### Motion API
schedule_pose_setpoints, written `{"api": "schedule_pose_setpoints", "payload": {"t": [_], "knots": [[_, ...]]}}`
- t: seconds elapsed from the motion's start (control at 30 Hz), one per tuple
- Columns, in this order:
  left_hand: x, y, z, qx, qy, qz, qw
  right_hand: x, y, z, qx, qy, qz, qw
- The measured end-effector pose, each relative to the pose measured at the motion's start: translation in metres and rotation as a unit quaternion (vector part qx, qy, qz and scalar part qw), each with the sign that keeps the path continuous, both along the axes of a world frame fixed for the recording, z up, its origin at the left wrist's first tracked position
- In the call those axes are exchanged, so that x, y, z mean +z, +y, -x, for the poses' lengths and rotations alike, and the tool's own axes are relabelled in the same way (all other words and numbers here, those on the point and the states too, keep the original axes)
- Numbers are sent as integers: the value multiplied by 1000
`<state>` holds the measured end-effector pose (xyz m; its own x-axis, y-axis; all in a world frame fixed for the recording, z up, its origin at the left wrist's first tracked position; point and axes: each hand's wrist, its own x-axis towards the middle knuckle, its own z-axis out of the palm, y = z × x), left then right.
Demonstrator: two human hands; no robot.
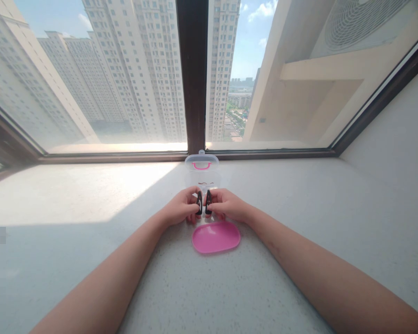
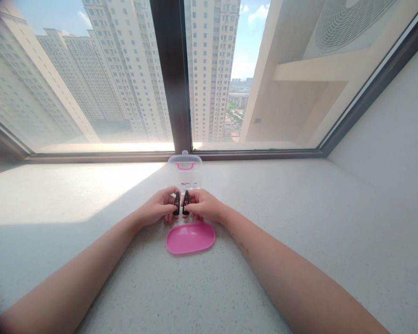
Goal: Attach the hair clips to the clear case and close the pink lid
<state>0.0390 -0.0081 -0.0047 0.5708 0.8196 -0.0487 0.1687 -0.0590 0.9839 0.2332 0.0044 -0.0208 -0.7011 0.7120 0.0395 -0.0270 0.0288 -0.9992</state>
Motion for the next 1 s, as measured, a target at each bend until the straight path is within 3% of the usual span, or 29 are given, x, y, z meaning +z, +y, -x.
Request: {"api": "schedule_pose_setpoints", "payload": {"t": [1.0], "knots": [[0, 0, 0, -3, 8, -2, 1000, -1, 0, -1, 4, 7, -1, 1000]]}}
